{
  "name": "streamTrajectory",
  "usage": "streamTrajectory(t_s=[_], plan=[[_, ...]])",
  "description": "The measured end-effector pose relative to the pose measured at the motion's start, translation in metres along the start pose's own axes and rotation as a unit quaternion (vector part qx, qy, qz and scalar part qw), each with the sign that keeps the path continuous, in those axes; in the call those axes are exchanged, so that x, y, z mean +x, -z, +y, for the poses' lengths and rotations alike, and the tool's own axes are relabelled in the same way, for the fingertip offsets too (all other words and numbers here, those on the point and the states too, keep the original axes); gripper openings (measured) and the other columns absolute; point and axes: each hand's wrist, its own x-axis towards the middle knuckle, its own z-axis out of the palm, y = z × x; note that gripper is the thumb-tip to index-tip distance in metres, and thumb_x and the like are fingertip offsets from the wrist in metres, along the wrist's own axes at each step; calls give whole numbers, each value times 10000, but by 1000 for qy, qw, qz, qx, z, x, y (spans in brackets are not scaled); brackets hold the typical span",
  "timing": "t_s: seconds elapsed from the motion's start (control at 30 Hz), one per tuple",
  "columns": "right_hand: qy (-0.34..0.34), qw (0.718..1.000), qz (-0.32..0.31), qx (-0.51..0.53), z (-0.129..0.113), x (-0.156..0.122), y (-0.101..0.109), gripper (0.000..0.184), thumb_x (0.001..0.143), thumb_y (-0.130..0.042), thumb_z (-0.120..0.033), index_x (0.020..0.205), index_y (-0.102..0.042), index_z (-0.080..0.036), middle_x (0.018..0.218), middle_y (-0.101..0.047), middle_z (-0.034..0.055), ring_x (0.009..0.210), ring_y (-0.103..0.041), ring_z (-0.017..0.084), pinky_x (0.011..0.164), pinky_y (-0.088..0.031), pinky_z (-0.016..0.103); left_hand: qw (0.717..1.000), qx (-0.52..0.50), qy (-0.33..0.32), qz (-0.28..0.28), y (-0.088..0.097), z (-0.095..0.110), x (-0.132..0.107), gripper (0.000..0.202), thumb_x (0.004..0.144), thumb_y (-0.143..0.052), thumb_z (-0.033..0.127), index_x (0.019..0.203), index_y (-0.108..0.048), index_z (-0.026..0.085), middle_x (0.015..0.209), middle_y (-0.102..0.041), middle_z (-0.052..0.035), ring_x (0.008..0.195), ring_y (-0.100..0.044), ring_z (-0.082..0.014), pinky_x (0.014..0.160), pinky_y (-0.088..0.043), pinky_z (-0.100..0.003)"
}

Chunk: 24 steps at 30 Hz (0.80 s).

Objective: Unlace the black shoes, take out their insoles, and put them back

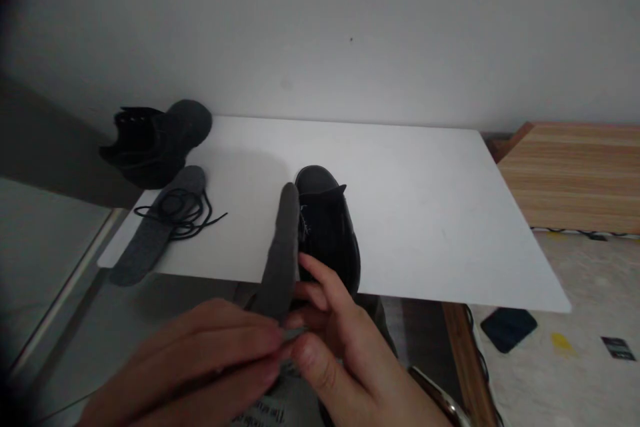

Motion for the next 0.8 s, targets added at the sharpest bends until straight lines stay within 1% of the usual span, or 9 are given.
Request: streamTrajectory(t_s=[0.2,0.27,0.37,0.4,0.47,0.57,0.63,0.7,0.8], plan=[[-103,985,58,124,0,7,-10,479,945,-633,-538,1379,-614,-336,1158,-745,47,1004,-717,182,854,-594,263,982,-54,-116,-136,-13,-11,8,160,1008,-561,169,1152,-617,126,1121,-764,-63,1080,-713,-146,1048,-531,-204],[-88,982,66,153,2,11,-10,368,960,-644,-467,1301,-667,-333,1117,-755,29,909,-716,151,788,-586,223,988,-65,-113,-79,-14,-14,0,173,1009,-561,196,1156,-624,129,1132,-741,-84,1129,-683,-164,1059,-530,-225],[-52,987,63,142,6,14,-6,291,1000,-600,-375,1276,-675,-321,1135,-750,26,937,-707,143,822,-572,217,983,-99,-5,154,-21,-19,-7,240,929,-693,239,1158,-642,189,1119,-666,-48,1088,-632,-164,1017,-544,-254],[-46,989,57,128,7,13,-5,294,1013,-579,-363,1291,-664,-324,1158,-742,25,974,-701,143,858,-565,222,964,-139,47,222,-24,-20,-7,333,889,-745,276,1197,-633,221,1150,-641,-39,1090,-618,-168,1007,-545,-266],[-56,993,33,94,8,11,-3,320,1032,-539,-353,1339,-628,-336,1215,-719,23,1049,-682,146,904,-554,228,922,-250,143,261,-30,-22,-5,542,846,-784,420,1326,-577,276,1233,-631,-51,1130,-626,-207,976,-570,-319],[-81,996,-17,44,7,6,-5,369,1041,-507,-347,1406,-567,-338,1284,-679,25,1118,-651,157,950,-547,257,875,-412,219,131,-35,-22,-2,692,839,-717,614,1430,-537,303,1309,-674,-100,1162,-677,-298,944,-610,-423],[-88,995,-36,23,6,5,-7,377,1025,-528,-331,1400,-571,-320,1281,-669,28,1124,-640,167,1006,-527,297,815,-516,253,72,-35,-18,0,576,918,-657,542,1437,-550,316,1376,-662,-92,1233,-659,-299,1031,-575,-431],[-92,995,-46,14,7,6,-9,348,991,-576,-306,1337,-616,-294,1203,-686,27,1081,-645,175,1016,-522,323,741,-615,261,73,-33,-15,3,433,1017,-542,422,1441,-548,333,1425,-639,-56,1320,-606,-256,1120,-512,-394],[-95,994,-51,-2,12,5,-10,304,938,-637,-293,1240,-667,-270,1077,-696,27,1002,-643,188,943,-544,322,689,-677,231,119,-30,-11,10,385,1070,-406,375,1414,-575,341,1342,-698,-25,1293,-629,-203,1127,-506,-344]])
